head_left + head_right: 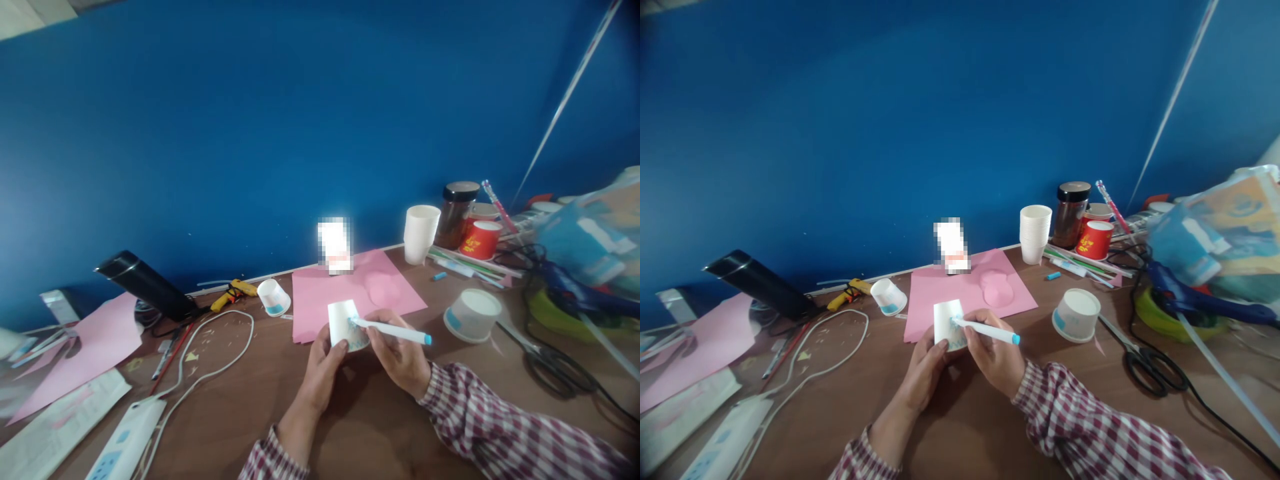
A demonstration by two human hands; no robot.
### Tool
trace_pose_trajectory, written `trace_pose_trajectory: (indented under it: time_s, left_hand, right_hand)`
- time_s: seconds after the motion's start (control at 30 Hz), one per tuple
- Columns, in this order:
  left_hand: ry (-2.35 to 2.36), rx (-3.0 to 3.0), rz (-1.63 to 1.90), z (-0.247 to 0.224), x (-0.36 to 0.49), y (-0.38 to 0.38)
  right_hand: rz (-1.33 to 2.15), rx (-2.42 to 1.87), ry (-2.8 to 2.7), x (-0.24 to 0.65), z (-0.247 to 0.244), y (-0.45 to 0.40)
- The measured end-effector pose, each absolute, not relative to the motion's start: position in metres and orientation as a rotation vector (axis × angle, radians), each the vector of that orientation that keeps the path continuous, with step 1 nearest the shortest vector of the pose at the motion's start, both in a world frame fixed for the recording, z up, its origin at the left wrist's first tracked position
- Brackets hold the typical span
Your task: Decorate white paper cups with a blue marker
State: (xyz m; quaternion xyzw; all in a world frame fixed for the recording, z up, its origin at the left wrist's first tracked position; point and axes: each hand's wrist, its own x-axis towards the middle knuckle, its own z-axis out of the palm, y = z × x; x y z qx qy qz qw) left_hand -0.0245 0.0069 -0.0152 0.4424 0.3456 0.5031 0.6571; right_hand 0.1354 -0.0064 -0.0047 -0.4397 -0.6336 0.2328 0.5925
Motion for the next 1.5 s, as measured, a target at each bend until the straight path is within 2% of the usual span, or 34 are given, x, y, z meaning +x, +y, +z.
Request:
trace_pose_trajectory:
  time_s: [0.9, 1.2, 1.5]
  left_hand:
    - [0.789, 0.957, 1.147, -0.017, -0.026, 0.008]
    - [0.747, 0.913, 1.15, -0.009, -0.023, 0.006]
    - [0.731, 0.901, 1.161, -0.011, -0.023, 0.006]
  right_hand:
    - [0.417, -1.064, -1.552, 0.136, 0.008, -0.01]
    - [0.489, -1.011, -1.406, 0.135, -0.002, -0.008]
    - [0.376, -1.009, -1.49, 0.136, 0.006, -0.009]
